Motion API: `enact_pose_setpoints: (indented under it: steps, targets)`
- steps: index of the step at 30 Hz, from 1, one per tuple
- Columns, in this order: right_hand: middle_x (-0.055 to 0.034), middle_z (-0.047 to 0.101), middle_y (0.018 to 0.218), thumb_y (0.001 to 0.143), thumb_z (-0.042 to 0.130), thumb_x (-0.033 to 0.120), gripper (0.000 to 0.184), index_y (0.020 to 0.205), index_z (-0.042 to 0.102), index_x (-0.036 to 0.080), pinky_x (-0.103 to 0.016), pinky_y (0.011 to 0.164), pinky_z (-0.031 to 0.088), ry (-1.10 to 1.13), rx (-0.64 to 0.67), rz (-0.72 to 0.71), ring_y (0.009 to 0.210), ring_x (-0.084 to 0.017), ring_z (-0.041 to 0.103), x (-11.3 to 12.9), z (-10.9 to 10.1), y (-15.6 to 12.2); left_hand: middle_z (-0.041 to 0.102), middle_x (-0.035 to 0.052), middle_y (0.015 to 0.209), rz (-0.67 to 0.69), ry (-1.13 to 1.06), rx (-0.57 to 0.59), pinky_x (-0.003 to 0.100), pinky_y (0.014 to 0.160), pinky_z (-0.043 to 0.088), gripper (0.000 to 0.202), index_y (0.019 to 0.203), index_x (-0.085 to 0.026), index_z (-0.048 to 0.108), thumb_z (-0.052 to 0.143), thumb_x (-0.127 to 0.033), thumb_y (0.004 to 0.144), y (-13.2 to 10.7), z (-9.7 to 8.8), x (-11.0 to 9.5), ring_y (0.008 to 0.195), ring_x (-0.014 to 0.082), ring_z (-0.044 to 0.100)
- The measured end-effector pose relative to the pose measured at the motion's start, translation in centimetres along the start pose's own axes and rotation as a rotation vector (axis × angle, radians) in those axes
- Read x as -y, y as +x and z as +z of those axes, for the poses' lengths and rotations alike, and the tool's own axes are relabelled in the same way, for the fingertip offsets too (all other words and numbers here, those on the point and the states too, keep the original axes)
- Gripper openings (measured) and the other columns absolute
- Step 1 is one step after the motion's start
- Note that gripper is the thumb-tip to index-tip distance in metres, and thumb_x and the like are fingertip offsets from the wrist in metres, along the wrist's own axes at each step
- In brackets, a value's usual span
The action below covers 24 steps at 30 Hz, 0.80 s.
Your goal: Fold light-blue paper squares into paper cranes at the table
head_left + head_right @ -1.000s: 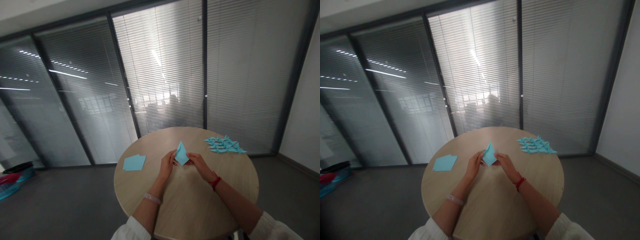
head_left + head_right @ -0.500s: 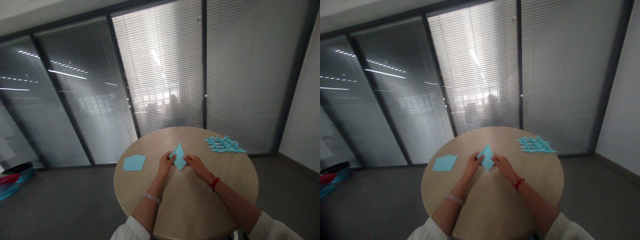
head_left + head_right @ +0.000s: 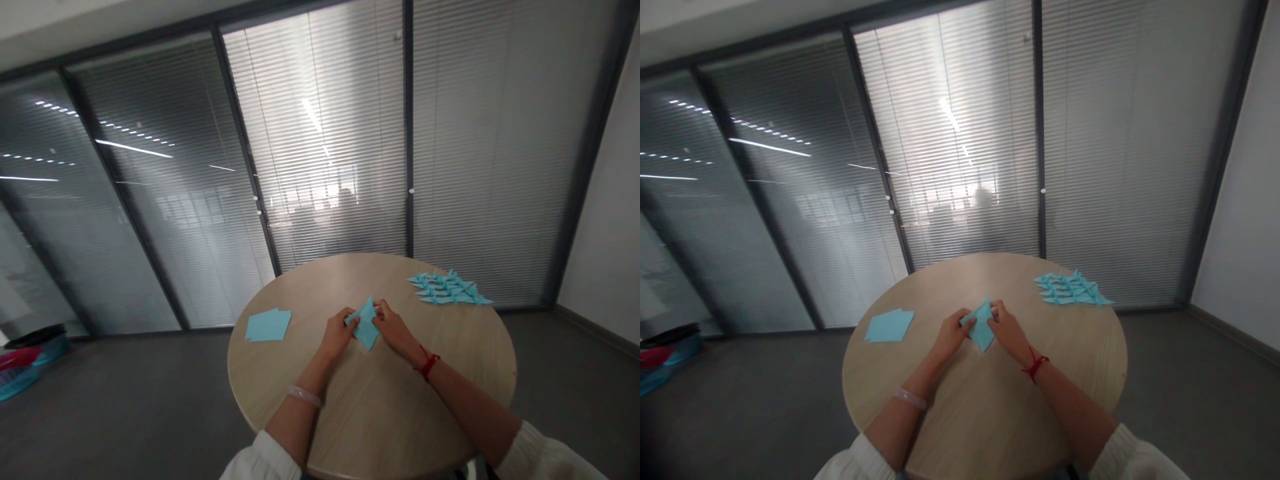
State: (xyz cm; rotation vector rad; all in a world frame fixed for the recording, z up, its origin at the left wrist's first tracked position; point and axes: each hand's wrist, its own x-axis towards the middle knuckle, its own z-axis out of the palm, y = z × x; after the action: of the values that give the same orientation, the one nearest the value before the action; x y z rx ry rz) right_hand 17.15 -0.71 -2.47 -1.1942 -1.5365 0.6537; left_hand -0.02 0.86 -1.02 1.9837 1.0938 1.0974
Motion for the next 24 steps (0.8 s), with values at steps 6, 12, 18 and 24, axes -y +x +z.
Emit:
enact_pose_setpoints:
  steps: [6,12,18,24]
  targets:
    - [-0.0044,0.067,0.081,0.078,0.051,0.037,0.023,0.086,0.062,0.018,-0.028,0.067,0.046,0.109,-0.027,-0.033,0.074,-0.019,0.06,-0.9,-0.3,0.7,0.05,-0.0007,0.058,-0.067,-0.117,-0.102,0.023,0.053,0.043,0.038,0.068,-0.015,0.055,0.053,-0.052,0.075,0.7,-0.4,0.7,0.056,0.0126,0.051]
    - [-0.0063,0.069,0.077,0.068,0.063,0.053,0.042,0.085,0.066,0.015,-0.034,0.065,0.05,0.43,0.02,0.062,0.068,-0.022,0.063,-1.2,-0.1,1.0,0.049,-0.0021,0.055,-0.179,-0.366,-0.152,0.023,0.053,0.043,0.045,0.067,-0.013,0.056,0.064,-0.057,0.063,0.8,-0.6,0.5,0.052,0.0099,0.047]
    - [-0.0057,0.067,0.071,0.059,0.07,0.054,0.044,0.077,0.067,0.014,-0.033,0.061,0.051,0.528,-0.007,0.14,0.064,-0.021,0.062,-0.8,-0.1,0.7,0.049,-0.0027,0.055,-0.234,-0.497,-0.197,0.021,0.051,0.04,0.046,0.069,-0.011,0.06,0.071,-0.055,0.058,0.6,-0.6,0.0,0.051,0.0081,0.046]
    - [-0.0055,0.067,0.074,0.061,0.071,0.048,0.04,0.077,0.068,0.012,-0.033,0.063,0.052,0.568,0.006,0.142,0.066,-0.019,0.062,-0.8,-0.3,0.6,0.051,-0.0023,0.058,-0.269,-0.667,-0.218,0.024,0.057,0.046,0.05,0.075,-0.011,0.061,0.073,-0.055,0.055,0.7,-0.8,0.3,0.052,0.0075,0.047]
